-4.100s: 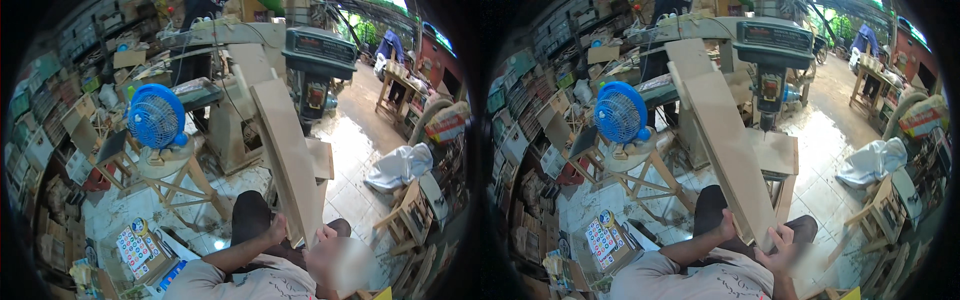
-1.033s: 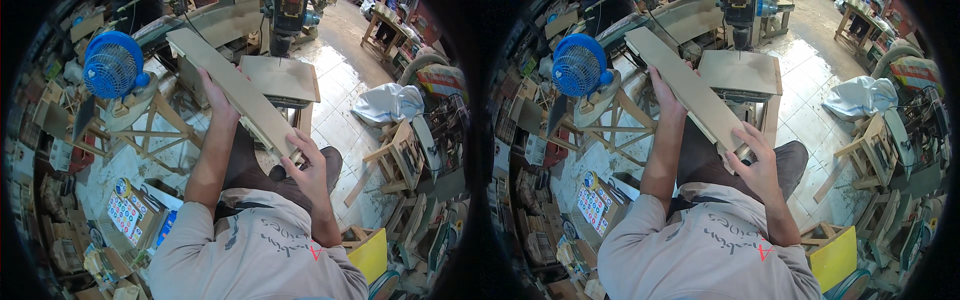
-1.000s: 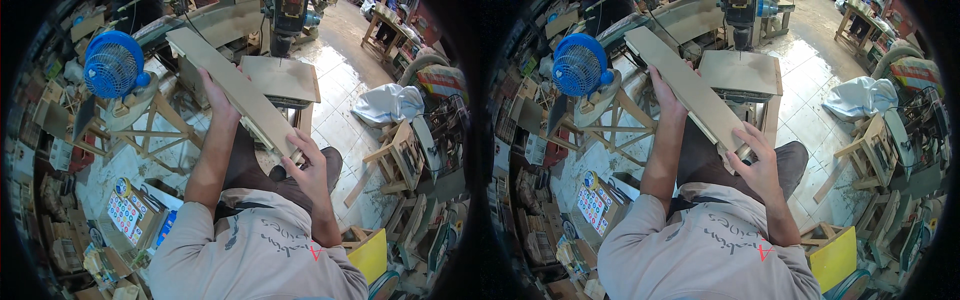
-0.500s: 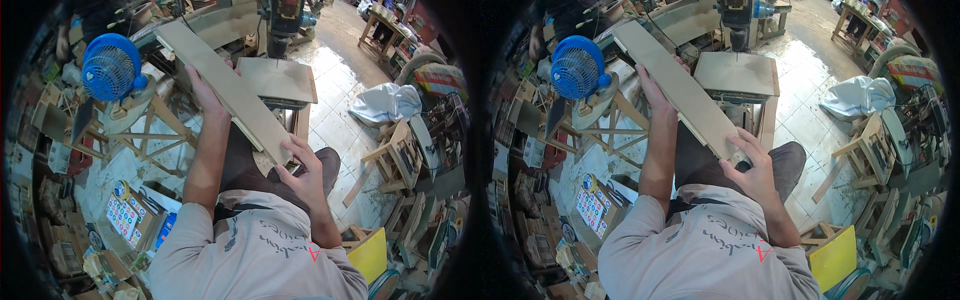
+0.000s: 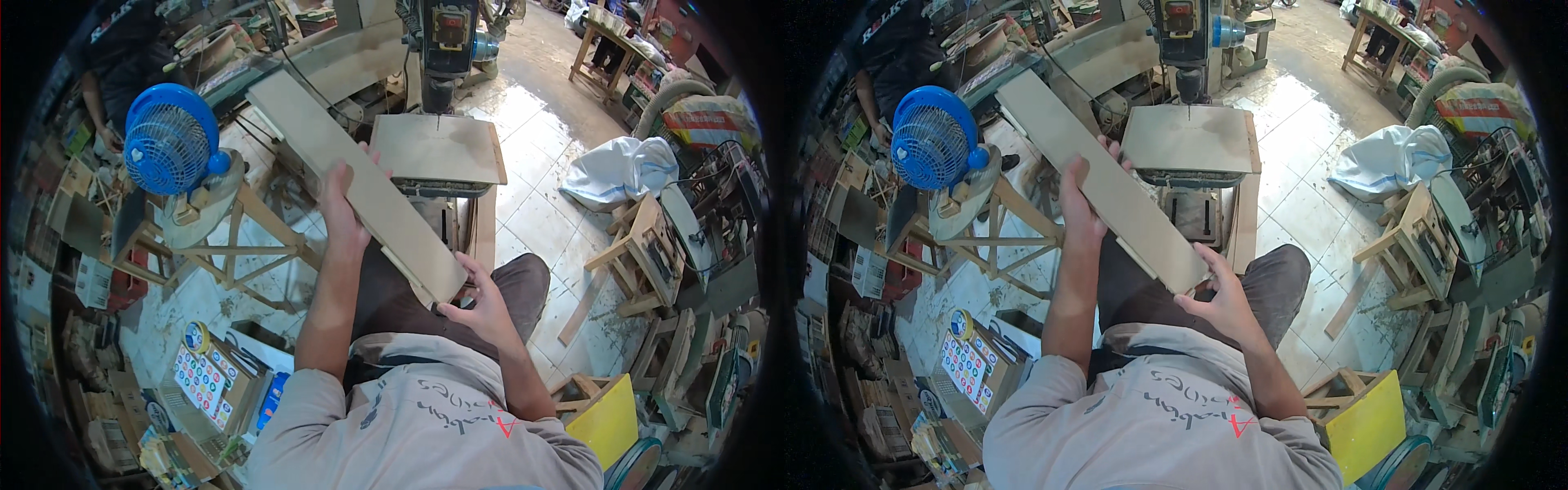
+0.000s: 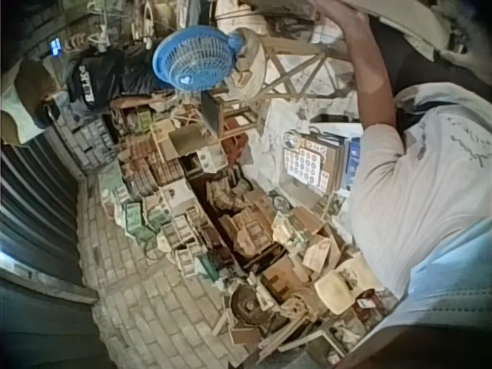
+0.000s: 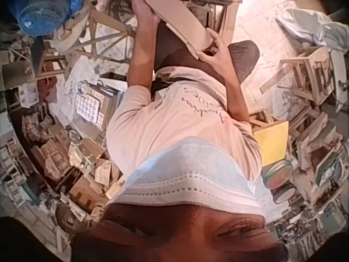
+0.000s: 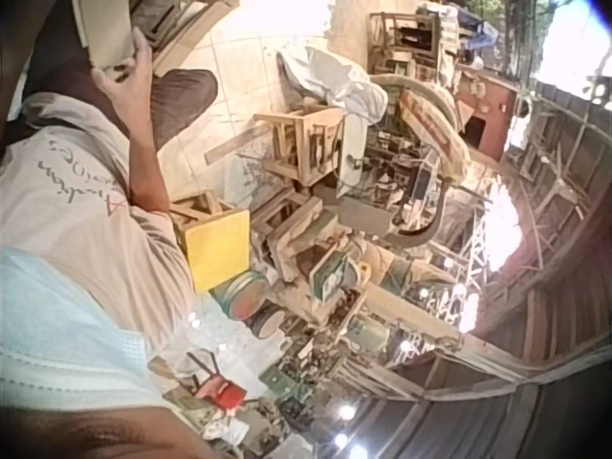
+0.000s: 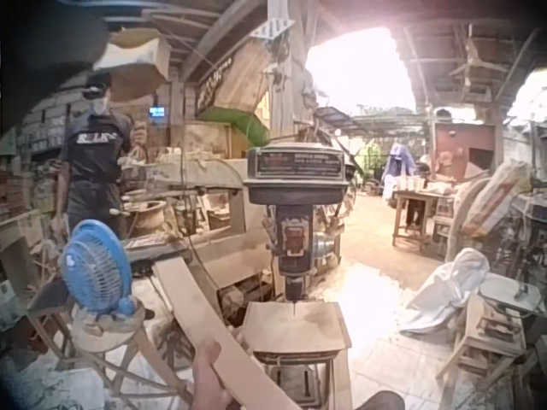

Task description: The person sits on the floor in a workshop and uses a drill press to drill holes into a long wooden plank. They handle the plank with both hands, positioning it under the drill bit and operating the machine's lever to create holes.

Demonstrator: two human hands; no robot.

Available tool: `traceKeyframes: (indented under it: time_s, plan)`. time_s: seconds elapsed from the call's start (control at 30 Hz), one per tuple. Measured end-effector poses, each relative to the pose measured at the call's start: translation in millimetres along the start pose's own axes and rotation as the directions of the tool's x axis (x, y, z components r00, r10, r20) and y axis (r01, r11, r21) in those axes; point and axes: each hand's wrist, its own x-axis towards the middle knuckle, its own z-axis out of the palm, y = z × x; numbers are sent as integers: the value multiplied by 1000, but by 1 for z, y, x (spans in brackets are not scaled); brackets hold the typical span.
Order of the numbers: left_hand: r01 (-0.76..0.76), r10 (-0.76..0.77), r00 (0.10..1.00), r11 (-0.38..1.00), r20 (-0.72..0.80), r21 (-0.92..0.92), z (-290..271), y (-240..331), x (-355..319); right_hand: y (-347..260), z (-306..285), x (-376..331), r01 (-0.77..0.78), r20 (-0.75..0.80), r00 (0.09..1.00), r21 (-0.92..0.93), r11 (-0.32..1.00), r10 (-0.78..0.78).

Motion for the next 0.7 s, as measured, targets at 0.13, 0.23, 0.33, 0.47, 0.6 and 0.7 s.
traceKeyframes:
  time_s: [0.13, 0.23, 0.33, 0.47, 0.6, 0.7]
  plan:
    - [7, -22, 997, 980, 71, 198, -20, -9, -2, 19, -16, 10, -358, 221, 930, 364, 860, 294]
    - [-13, 15, 1000, 955, -7, 295, -22, -18, -13, 31, -19, 16, -429, 329, 890, 366, 825, 317]
    - [-70, 71, 997, 927, 10, 368, -18, -20, -24, 40, -16, 20, -345, 346, 910, 326, 880, 229]
    - [-303, 147, 941, 764, 303, 570, -11, -3, -32, 39, -18, 26, -339, 251, 925, 201, 919, 286]
    - [-405, 38, 874, 606, 484, 684, 11, 18, -43, 11, -26, 42, -129, 171, 980, 184, 975, 97]
    - [-266, -233, 882, 471, 409, 841, 32, 33, -54, -22, -36, 53, 12, 82, 996, 318, 948, -40]
